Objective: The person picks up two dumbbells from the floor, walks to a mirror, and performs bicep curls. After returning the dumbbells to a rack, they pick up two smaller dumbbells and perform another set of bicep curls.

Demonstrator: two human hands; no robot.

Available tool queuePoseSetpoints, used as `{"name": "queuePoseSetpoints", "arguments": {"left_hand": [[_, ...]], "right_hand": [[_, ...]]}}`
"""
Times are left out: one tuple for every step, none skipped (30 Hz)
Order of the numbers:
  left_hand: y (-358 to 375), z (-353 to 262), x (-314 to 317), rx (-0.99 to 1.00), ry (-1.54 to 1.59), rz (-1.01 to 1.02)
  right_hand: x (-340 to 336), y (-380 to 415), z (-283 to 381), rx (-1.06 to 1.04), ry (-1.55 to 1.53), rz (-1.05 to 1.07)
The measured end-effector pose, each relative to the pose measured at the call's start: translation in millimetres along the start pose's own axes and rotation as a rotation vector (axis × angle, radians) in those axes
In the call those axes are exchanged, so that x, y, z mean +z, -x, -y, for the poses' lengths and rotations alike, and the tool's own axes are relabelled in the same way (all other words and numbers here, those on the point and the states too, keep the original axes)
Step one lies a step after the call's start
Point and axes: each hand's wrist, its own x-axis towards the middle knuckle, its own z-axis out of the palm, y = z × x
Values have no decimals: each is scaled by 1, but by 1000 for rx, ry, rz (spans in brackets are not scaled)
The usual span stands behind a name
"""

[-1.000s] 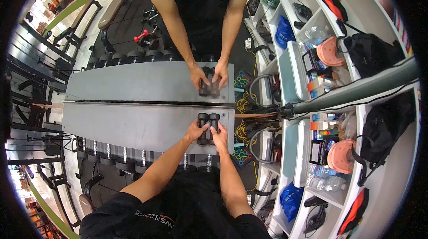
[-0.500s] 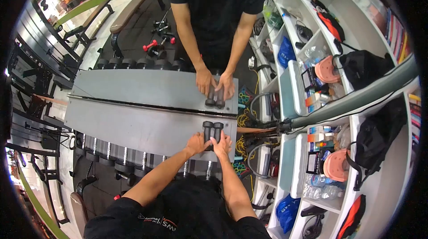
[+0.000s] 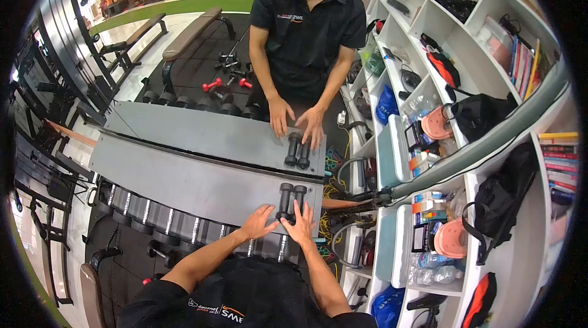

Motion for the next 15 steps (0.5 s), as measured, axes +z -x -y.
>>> {"name": "queuePoseSetpoints", "arguments": {"left_hand": [[8, 0, -3, 8, 19, -16], [16, 1, -7, 13, 39, -31], [24, 0, -12, 5, 63, -57], [31, -2, -19, -4, 88, -83], [38, -2, -24, -14, 114, -112], [44, 0, -27, -12, 121, -123], [49, 2, -31, -9, 127, -138], [53, 5, -36, -5, 134, -155], [56, 5, -45, -27, 173, -155], [60, 3, -53, -49, 214, -153], [64, 3, -61, -70, 255, -149], [67, 5, -67, -81, 270, -157], [71, 9, -72, -90, 284, -160], [74, 11, -76, -100, 299, -159], [78, 12, -81, -104, 292, -153]], "right_hand": [[1, 5, -1, -34, -16, -12], [2, 12, -3, -69, -32, -22], [0, 18, 3, -103, -48, -29], [-3, 26, 9, -145, -47, -49], [-4, 35, 16, -158, -98, -35], [-7, 44, 24, -176, -147, -22], [-10, 50, 32, -197, -196, -11], [-12, 55, 39, -204, -174, 6], [-13, 59, 45, -210, -197, 20], [-14, 61, 51, -214, -216, 38], [-16, 62, 58, -216, -235, 57], [-14, 61, 61, -221, -263, 58], [-12, 60, 65, -223, -294, 58], [-10, 61, 69, -220, -325, 56], [-8, 64, 73, -216, -332, 56]]}}
